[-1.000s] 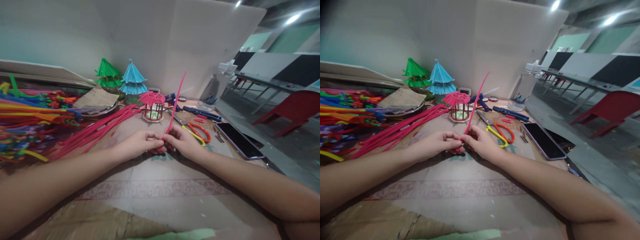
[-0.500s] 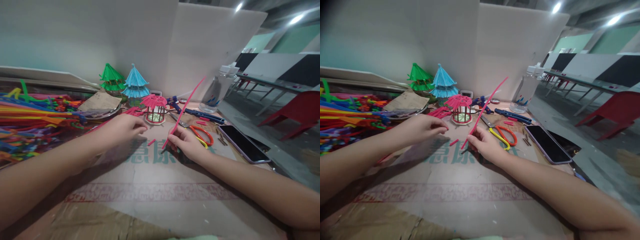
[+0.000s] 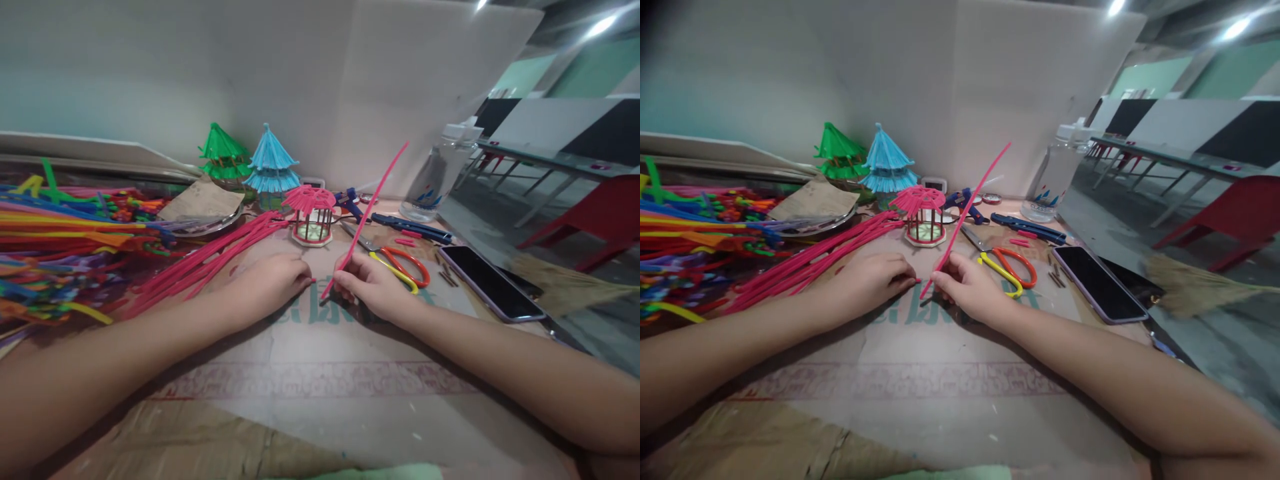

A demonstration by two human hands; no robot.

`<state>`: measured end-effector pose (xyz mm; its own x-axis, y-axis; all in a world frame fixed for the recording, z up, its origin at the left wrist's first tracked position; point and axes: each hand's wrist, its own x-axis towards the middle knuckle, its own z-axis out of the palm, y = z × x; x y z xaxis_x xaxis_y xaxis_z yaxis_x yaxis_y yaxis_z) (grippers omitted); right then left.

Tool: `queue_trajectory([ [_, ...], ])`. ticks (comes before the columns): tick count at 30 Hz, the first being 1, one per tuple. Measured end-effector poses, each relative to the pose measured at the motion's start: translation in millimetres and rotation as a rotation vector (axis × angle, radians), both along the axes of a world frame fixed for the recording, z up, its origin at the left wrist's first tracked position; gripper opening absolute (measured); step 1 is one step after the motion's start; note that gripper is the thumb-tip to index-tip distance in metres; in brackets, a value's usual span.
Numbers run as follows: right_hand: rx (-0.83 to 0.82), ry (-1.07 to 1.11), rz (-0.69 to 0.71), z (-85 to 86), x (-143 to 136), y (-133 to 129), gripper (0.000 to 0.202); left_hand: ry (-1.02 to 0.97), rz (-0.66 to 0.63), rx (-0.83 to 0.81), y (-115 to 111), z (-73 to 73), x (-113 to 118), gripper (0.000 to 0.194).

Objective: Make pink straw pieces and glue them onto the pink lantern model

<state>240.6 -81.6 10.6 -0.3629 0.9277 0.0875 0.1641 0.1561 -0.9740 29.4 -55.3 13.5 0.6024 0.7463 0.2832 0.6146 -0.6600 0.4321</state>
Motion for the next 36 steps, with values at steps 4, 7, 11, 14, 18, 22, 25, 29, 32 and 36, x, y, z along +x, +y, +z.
queue_trajectory([
  [4, 0.042, 0.024, 0.010, 0.3, 1, -1, 0.025, -0.224, -0.023, -0.527, -10, 10.1, 7, 0.032],
  [7, 0.077, 0.046, 0.047, 1.4, 2, -3, 0.026, -0.426, 0.006, -0.817, -16, 11.0, 15, 0.030],
  [11, 0.058, 0.020, 0.044, 3.5, 0, -6, 0.024, -0.583, -0.031, -1.073, -18, 7.4, 21, 0.026],
  [14, 0.036, 0.004, 0.038, 4.6, 0, -8, 0.023, -0.605, -0.027, -1.120, -19, 6.9, 22, 0.025],
  [18, 0.029, -0.010, 0.026, 4.7, -1, -8, 0.021, -0.615, -0.008, -1.140, -19, 6.2, 21, 0.025],
  [22, 0.052, -0.027, 0.026, 4.2, -2, -8, 0.017, -0.660, 0.003, -1.183, -19, 4.4, 21, 0.023],
  [25, 0.069, -0.043, 0.026, 4.8, -3, -8, 0.016, -0.654, 0.006, -1.194, -18, 4.0, 21, 0.023],
  [29, 0.066, -0.036, 0.028, 5.9, -3, -8, 0.016, -0.613, -0.002, -1.176, -18, 4.0, 21, 0.023],
  [32, 0.082, -0.011, 0.026, 5.5, -2, -8, 0.017, -0.616, -0.016, -1.175, -18, 4.3, 20, 0.025],
  [36, 0.077, -0.007, 0.014, 3.4, -1, -6, 0.018, -0.609, -0.023, -1.172, -18, 5.1, 21, 0.025],
])
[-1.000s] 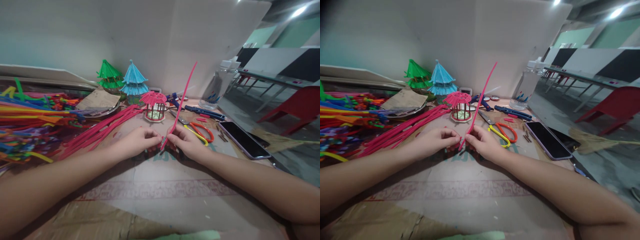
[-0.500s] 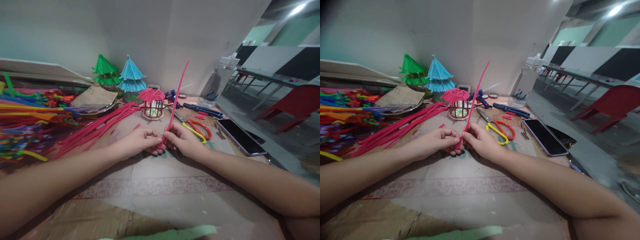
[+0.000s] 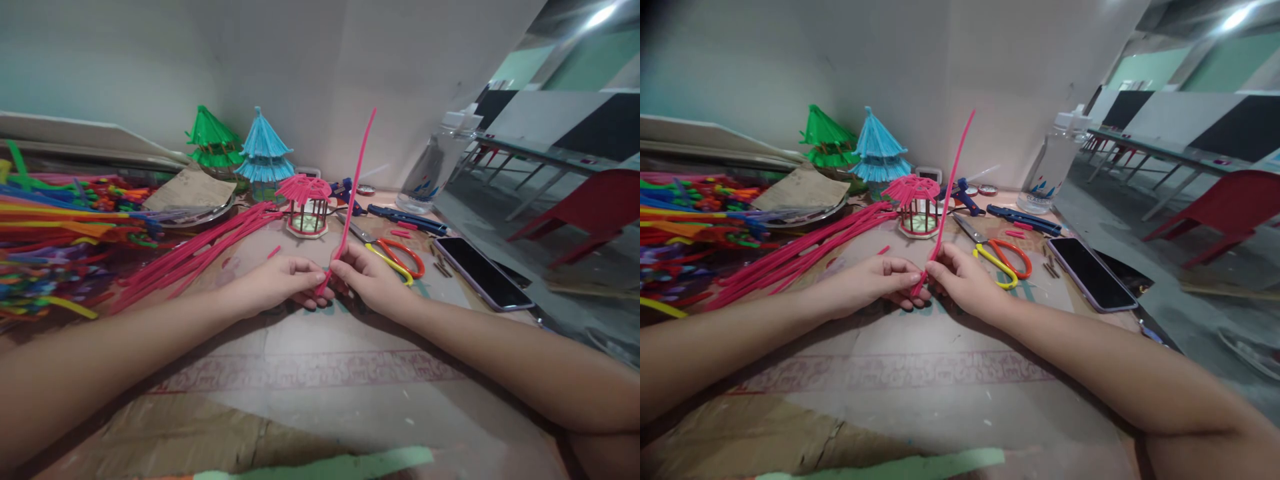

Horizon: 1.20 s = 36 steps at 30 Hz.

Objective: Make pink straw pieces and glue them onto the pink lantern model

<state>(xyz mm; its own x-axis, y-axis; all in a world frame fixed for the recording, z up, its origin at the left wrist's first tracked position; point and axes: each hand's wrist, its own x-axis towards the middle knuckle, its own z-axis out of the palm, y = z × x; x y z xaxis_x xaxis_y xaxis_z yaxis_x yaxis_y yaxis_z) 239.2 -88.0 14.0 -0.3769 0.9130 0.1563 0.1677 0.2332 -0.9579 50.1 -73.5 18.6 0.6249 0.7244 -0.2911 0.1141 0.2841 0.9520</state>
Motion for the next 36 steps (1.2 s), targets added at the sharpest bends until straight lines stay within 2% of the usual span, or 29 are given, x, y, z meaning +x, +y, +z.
queue_trajectory([
  [20, 0.035, -0.090, -0.041, 1.3, -0.6, -1.2, 0.021, -0.010, 0.012, -0.007, -0.2, -0.7, 0.4, 0.026],
  [31, 0.083, -0.125, -0.048, 0.0, 0.6, 0.3, 0.019, 0.005, 0.055, 0.003, -3.2, 0.5, 2.1, 0.018],
  [34, 0.077, -0.114, -0.051, -0.1, 0.7, 0.9, 0.022, 0.007, 0.052, 0.028, -3.1, 1.4, 1.6, 0.025],
  [36, 0.046, -0.091, -0.049, 0.6, 0.4, 1.3, 0.024, 0.007, 0.060, 0.071, -3.2, 1.4, 1.0, 0.039],
])
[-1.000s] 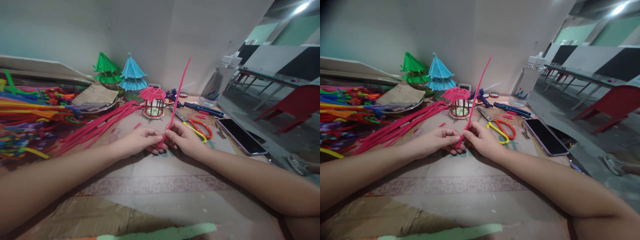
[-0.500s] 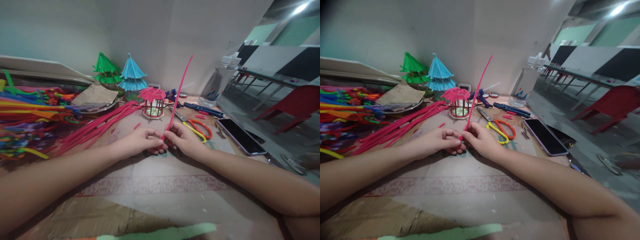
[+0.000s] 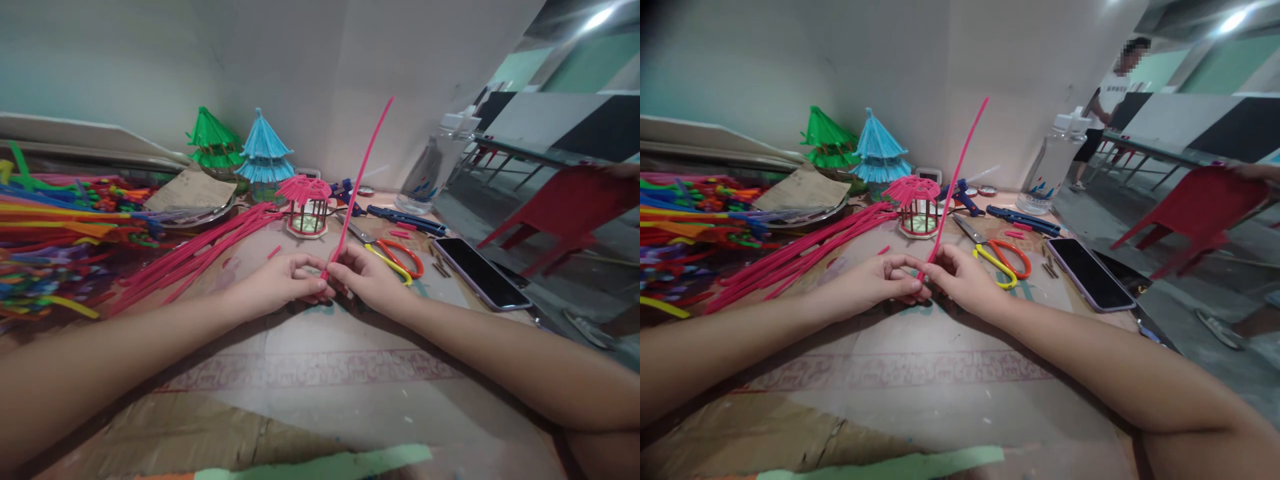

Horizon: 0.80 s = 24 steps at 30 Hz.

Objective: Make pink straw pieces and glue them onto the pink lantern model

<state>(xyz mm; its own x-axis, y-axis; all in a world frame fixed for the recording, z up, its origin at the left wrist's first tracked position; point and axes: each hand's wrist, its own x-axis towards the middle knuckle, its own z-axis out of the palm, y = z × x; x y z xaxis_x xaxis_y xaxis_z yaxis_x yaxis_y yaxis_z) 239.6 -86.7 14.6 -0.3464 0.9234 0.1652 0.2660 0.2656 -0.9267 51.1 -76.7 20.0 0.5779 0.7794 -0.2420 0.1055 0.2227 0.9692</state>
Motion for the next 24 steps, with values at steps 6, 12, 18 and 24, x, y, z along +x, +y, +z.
queue_trajectory([
  [6, -0.119, -0.027, 0.035, 3.1, -2, -1, 0.023, 0.011, -0.030, 0.170, -1, -4.9, -2, 0.073],
  [12, -0.149, -0.037, 0.059, 4.8, -3, -4, 0.022, -0.051, -0.057, 0.191, 0, -7.9, 0, 0.065],
  [18, -0.181, 0.031, 0.033, 7.5, -3, -3, 0.020, -0.062, 0.017, 0.198, 7, -12.0, -2, 0.036],
  [24, -0.168, 0.013, 0.003, 7.8, -2, -2, 0.020, 0.134, -0.032, 0.334, 8, -10.9, -8, 0.037],
])
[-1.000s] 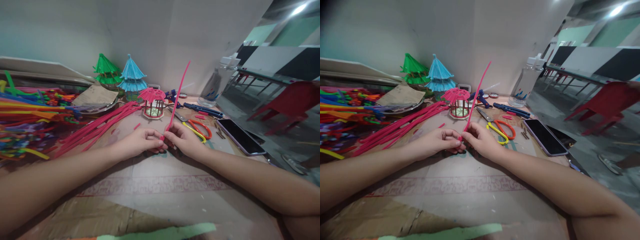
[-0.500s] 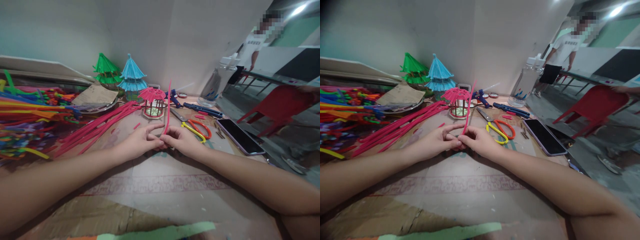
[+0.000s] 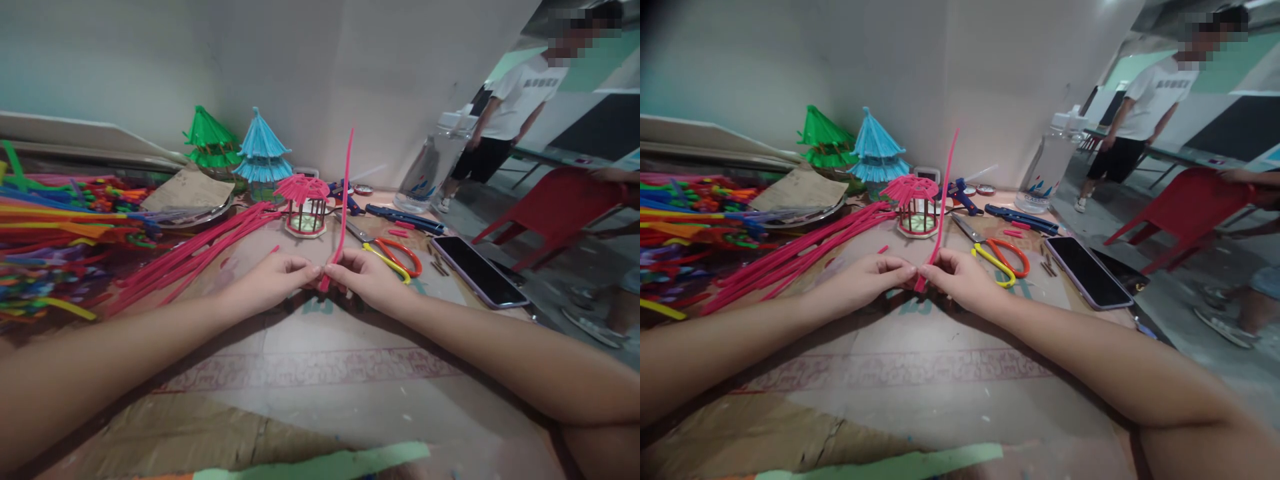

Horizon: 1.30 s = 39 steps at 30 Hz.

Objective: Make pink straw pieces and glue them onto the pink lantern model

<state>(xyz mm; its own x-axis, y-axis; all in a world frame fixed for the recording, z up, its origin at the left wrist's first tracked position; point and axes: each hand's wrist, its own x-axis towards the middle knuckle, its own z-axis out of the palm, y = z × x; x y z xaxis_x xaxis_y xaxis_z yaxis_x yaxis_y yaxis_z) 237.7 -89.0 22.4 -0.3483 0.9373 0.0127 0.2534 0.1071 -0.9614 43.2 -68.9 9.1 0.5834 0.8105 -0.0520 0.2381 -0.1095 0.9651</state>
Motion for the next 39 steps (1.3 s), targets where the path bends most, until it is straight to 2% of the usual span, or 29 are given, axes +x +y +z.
queue_trajectory([
  [4, -0.011, 0.015, -0.019, -0.4, -1, 0, 0.019, 0.074, -0.052, -0.011, -4, 4.6, 1, 0.039],
  [9, -0.016, 0.004, -0.003, -1.2, -1, -1, 0.023, 0.139, -0.045, 0.011, -7, 8.7, 2, 0.037],
  [19, 0.023, 0.053, -0.007, -4.3, -2, 1, 0.022, 0.112, -0.022, -0.035, -6, 8.7, 3, 0.034],
  [29, 0.065, -0.049, -0.024, -3.3, -1, -2, 0.025, 0.129, -0.034, -0.028, -5, 9.8, 3, 0.036],
  [33, 0.092, -0.058, -0.032, -2.4, 0, -2, 0.026, 0.072, -0.053, -0.059, -6, 9.2, 3, 0.042],
  [39, 0.133, -0.109, -0.041, -3.9, -1, -5, 0.027, 0.091, -0.014, 0.041, -13, 10.2, 6, 0.031],
])
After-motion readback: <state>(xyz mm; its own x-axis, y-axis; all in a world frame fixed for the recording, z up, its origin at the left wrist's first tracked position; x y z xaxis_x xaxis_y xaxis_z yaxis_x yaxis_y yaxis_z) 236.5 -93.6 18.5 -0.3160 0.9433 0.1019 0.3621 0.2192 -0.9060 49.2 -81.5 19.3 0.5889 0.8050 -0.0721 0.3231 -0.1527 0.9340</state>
